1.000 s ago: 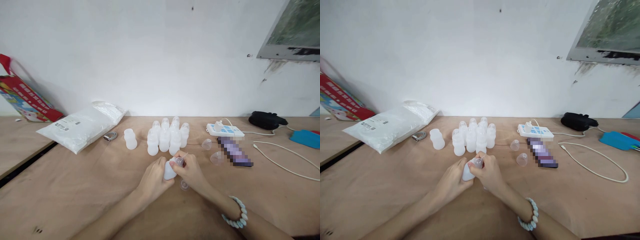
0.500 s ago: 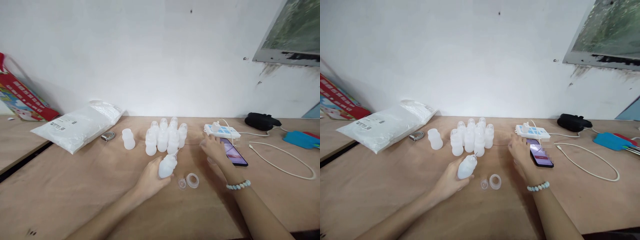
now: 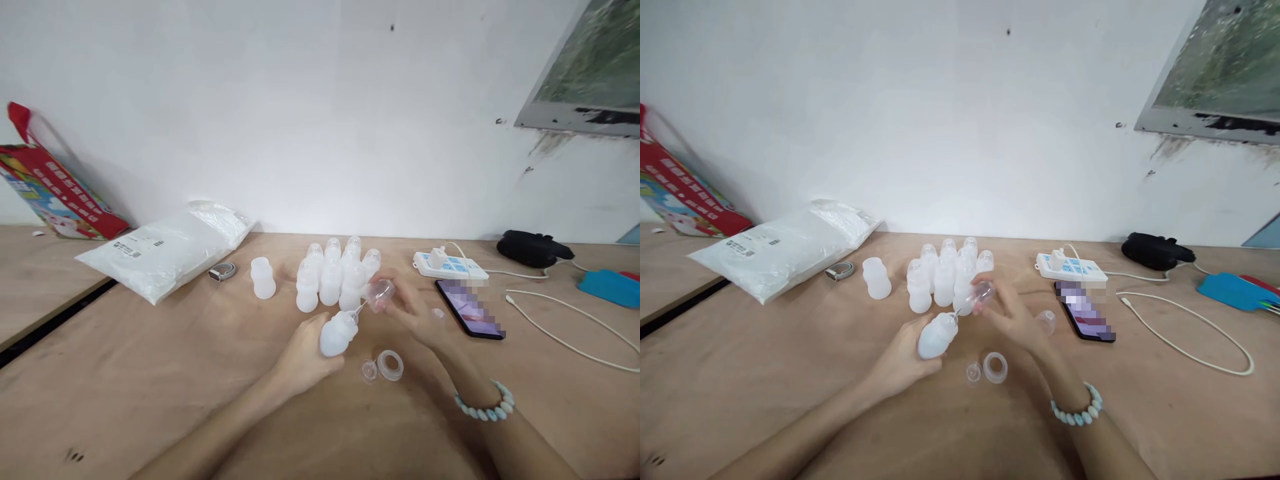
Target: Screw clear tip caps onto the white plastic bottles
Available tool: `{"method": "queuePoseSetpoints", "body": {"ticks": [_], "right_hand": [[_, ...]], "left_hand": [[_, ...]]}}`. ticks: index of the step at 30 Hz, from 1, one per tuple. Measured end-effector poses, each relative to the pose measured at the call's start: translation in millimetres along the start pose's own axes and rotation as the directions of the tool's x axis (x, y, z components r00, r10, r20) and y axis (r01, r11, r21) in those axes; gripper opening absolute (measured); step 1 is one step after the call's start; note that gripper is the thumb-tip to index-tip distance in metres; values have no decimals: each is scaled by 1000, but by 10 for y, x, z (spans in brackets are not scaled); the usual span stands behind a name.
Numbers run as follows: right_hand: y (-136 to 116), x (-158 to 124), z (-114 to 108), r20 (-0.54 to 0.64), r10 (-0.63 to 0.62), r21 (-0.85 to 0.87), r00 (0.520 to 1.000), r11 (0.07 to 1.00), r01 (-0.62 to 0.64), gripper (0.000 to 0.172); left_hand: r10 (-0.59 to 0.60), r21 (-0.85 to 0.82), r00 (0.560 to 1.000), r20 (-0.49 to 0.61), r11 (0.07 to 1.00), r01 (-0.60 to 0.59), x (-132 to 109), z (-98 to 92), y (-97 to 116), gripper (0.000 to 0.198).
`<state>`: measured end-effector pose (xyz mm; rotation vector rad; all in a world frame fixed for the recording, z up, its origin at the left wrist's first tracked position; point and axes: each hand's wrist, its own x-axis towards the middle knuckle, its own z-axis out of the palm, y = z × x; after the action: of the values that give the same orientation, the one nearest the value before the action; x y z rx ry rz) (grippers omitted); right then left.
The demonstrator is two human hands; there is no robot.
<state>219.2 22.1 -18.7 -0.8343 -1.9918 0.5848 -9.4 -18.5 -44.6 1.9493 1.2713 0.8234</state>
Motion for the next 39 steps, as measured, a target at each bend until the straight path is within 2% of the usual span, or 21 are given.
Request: {"method": "queuePoseSetpoints", "body": {"ticks": [2, 4, 9, 12, 14, 17, 19, 22, 25, 27, 31, 35, 39], "right_hand": [[-120, 2, 98, 127, -44, -7, 991, 999, 45, 22], [-199, 3, 178, 203, -75, 2, 976, 997, 76, 22], [-261, -27, 309, 252, -98, 9, 963, 995, 99, 28], [-248, -61, 387, 226, -69, -9, 972, 997, 73, 36], [-237, -88, 468, 152, -26, 8, 988, 1000, 26, 49], [-238, -131, 621, -3, 103, 155, 995, 983, -102, 68], [-252, -158, 716, -45, 173, 269, 984, 951, -155, 71], [-279, -192, 808, -3, 181, 345, 984, 923, -169, 86], [-304, -210, 844, 71, 189, 407, 979, 891, -201, 109], [-320, -208, 850, 115, 221, 447, 968, 859, -249, 118], [-334, -192, 846, 168, 259, 490, 951, 815, -309, 125], [-328, -187, 849, 178, 274, 459, 945, 826, -327, 131], [-349, -200, 869, 87, 226, 430, 970, 870, -241, 120]], "left_hand": [[-10, -14, 1000, 17, 1000, 10, 5, -8, -2, 22], [-22, -32, 999, 37, 999, 23, 5, -15, -5, 21], [-7, -124, 996, 87, 992, 18, -9, -30, 8, 23], [-34, -209, 991, 129, 976, 61, -11, -30, 30, 23], [-55, -267, 987, 148, 959, 93, -7, -26, 43, 23], [-30, -361, 991, 133, 929, 76, 11, -20, 49, 25], [1, -409, 996, 89, 912, 35, 23, -17, 41, 26], [4, -446, 999, 45, 895, 16, 34, -13, 25, 27], [-44, -469, 996, 76, 880, 74, 34, -12, 26, 30], [-58, -485, 995, 81, 870, 90, 31, -15, 41, 33], [-63, -554, 995, 79, 827, 97, 12, -7, 88, 34], [-106, -597, 986, 129, 785, 162, -25, 22, 129, 26], [-117, -595, 985, 130, 785, 172, -49, 19, 163, 25]]}}
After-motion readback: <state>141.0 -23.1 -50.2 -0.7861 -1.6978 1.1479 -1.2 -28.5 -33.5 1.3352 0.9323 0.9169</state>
